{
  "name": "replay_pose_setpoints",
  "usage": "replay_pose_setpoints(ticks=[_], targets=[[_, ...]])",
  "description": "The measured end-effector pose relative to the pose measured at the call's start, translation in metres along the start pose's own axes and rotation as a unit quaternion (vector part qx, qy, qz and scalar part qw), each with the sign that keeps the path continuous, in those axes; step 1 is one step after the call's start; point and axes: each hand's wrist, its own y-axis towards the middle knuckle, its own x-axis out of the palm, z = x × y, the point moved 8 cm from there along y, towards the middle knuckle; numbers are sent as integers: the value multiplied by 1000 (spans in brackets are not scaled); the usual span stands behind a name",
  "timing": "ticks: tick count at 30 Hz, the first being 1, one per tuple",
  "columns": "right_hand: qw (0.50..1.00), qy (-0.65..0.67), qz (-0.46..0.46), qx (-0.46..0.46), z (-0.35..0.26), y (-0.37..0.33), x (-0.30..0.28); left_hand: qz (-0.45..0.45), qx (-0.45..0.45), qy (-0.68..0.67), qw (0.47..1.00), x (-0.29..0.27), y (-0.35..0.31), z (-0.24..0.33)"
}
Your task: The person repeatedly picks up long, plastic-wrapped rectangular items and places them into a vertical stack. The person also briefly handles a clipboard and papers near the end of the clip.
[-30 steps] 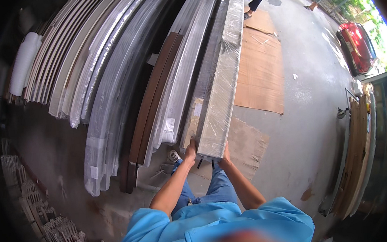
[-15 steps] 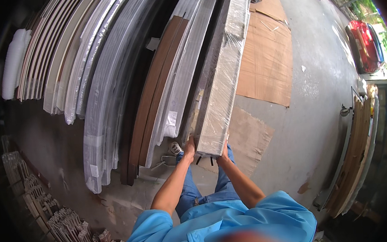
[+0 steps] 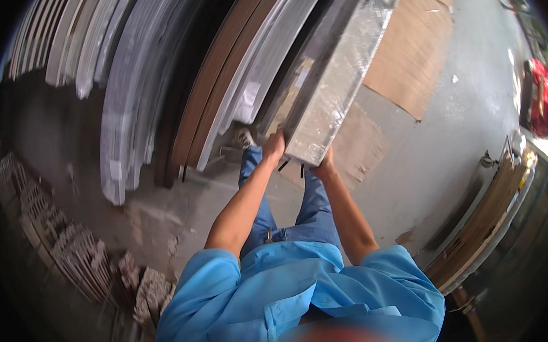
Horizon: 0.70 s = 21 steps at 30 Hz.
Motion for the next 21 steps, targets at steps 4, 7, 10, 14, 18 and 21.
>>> replay_pose_setpoints(ticks=[4,7,10,14,18,21], targets=[[999,-20,3,35,3,15,-1,47,54,89,993,2,27,-9],[997,-13,66,38,10,34,-13,46,25,50,997,8,57,-30],[995,-23,102,10,18,59,-26,32,-27,-28,999,11,80,-49],[991,9,131,26,38,93,-42,88,-44,-123,987,-7,87,-44],[984,-11,177,17,47,114,-56,130,-78,-72,986,-27,81,-28],[984,-12,176,5,50,123,-60,141,-94,-58,984,-32,81,-23]])
